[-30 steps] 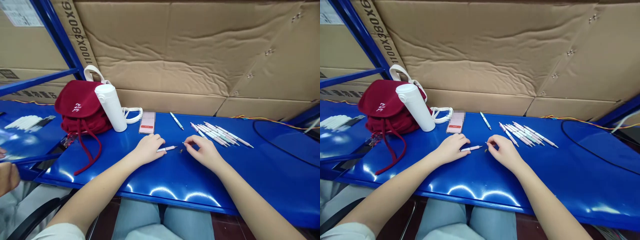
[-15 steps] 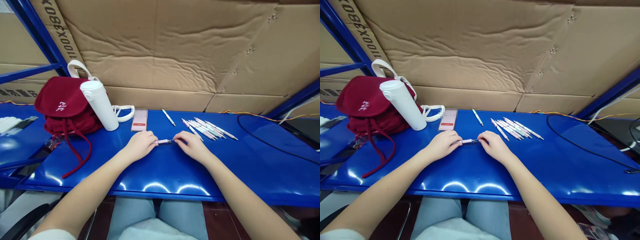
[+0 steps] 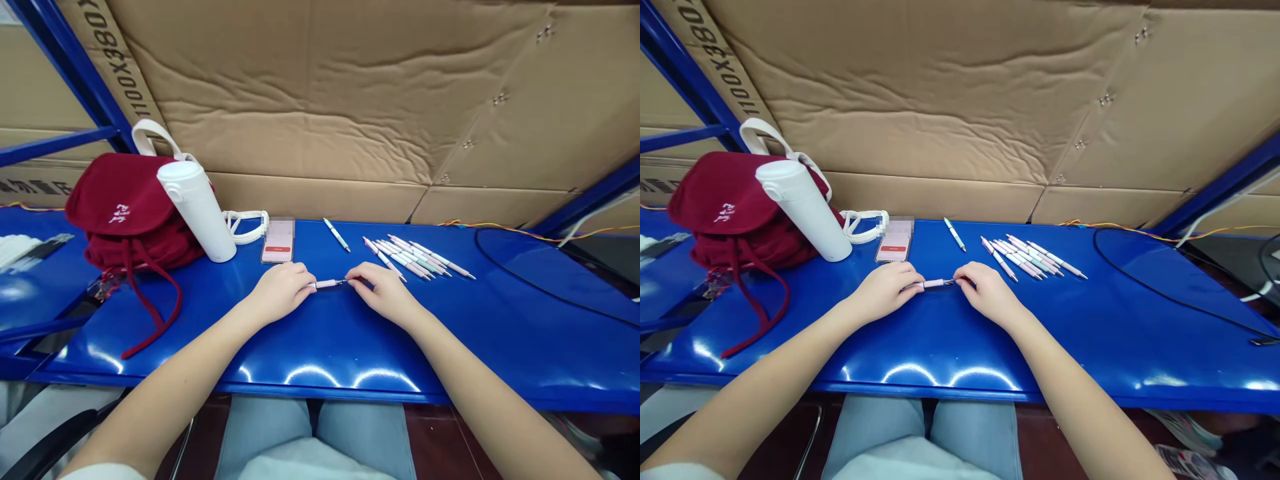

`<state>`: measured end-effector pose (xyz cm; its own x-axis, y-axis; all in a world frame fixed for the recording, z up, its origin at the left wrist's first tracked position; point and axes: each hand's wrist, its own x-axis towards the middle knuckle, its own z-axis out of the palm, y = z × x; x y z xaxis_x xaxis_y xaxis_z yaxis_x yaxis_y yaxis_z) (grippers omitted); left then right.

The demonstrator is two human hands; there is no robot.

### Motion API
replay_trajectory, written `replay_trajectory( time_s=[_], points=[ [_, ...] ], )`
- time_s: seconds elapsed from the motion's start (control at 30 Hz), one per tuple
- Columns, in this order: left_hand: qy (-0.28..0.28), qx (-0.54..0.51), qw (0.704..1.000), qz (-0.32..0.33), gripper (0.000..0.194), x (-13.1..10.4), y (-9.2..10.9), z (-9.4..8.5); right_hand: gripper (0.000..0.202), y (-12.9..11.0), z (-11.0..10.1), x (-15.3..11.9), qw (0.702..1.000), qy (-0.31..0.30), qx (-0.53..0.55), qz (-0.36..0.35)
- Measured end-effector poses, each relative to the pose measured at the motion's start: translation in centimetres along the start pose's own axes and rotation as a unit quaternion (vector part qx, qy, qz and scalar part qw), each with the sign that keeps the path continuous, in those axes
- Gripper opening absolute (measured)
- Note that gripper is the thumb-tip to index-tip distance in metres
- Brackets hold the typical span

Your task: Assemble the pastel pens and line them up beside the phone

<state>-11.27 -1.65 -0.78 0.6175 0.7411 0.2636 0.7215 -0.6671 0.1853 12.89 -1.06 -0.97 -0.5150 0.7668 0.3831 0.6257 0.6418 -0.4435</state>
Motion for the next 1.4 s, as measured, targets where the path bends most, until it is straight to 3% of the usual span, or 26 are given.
replay_trajectory(
  time_s=[0.53,0.7,0.8,0.9,1.13,1.4],
  points=[
    [-0.001,-0.001,1.000,0.019,0.025,0.0,0.2,0.1,0.015,-0.7,0.7,0.1,1.000,-0.011,0.018,-0.008],
    [-0.005,-0.005,1.000,0.013,0.023,0.1,0.3,0.1,0.014,-1.0,1.2,0.0,0.997,-0.007,0.065,0.028],
    [-0.002,-0.008,1.000,0.005,0.022,0.1,0.1,0.0,0.028,-0.5,0.9,-0.2,0.994,-0.002,0.099,0.054],
    [0.010,-0.008,1.000,-0.009,0.022,0.1,-0.2,-0.2,0.036,0.2,0.3,-0.3,0.997,-0.005,0.057,0.054],
    [-0.006,-0.004,0.998,-0.058,0.024,0.0,-1.0,-0.7,0.016,0.4,1.5,0.3,0.998,-0.062,-0.024,0.017],
    [-0.027,0.009,0.998,-0.053,0.023,0.0,-1.0,-0.7,0.007,0.2,1.9,0.4,0.997,0.006,0.019,0.078]
  ],
)
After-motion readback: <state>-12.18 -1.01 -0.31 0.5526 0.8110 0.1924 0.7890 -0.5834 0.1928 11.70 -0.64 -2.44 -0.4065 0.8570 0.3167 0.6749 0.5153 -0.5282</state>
